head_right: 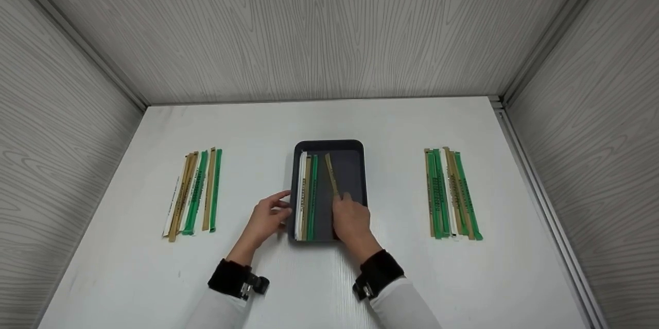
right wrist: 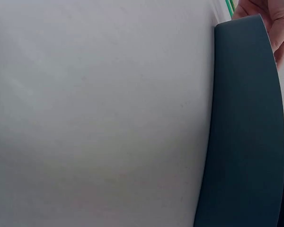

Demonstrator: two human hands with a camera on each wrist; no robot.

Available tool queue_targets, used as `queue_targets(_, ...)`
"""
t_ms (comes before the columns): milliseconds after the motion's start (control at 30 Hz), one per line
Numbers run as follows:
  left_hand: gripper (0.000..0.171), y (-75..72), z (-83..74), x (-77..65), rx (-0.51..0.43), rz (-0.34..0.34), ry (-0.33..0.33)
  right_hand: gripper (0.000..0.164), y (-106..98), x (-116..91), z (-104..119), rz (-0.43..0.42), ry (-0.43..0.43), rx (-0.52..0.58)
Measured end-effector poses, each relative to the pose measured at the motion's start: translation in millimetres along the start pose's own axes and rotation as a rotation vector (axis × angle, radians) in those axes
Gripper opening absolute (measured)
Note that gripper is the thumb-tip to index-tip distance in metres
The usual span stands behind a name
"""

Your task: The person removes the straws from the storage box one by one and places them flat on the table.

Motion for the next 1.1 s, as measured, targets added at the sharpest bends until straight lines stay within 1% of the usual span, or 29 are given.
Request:
queue_targets(133, 0.048, 0.0, -0.2, 0.2, 0.003, 0.001, 0.010, 0.024, 0, 1, -1, 0.019, 0.026, 0.020)
queue_targets(300, 0.048, 0.0, 0.2, 0.1, 0.008, -0.002, 0.019, 0.020, -1, 3, -3, 0.071, 0.049, 0.047)
queue_targets(500, 0.048, 0.4, 0.1, 0.4, 0.013, -0.005, 0.014, 0.022, -4, 5, -4, 0.124, 0.088, 0.084)
queue_targets(633, 0.048, 0.9, 0.0, 1.0, 0.012, -0.007, 0.008, 0.018, -10, 5, -5, 0.154, 0.134, 0.153)
queue_targets(767, 0.049, 1.7, -0.1, 1.2, 0.013, -0.005, -0.002, 0.016, -22, 6, -10, 0.173, 0.183, 0.251)
queue_targets(867, 0.049, 2.1, -0.3, 1.2, 0.016, -0.003, -0.009, 0.023, -33, 6, -19, 0.157, 0.215, 0.294)
queue_targets(1000, 0.048, 1.7, -1.0, 0.9, 0.023, -0.002, -0.001, 0.038, -51, 6, -37, 0.122, 0.269, 0.299)
queue_targets(1100, 0.048, 1.0, -1.0, 0.6, 0.026, -0.003, 0.006, 0.045, -64, 4, -53, 0.096, 0.314, 0.294)
Point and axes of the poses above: each hand's wrist, its own x-axis towards the middle knuckle, its own y-axis out of the palm, z = x × y, the point moved 1 cm from there along x, towards the middle knuckle, and after that the axes turned 10 degrees about y, right-handed, at the moved point
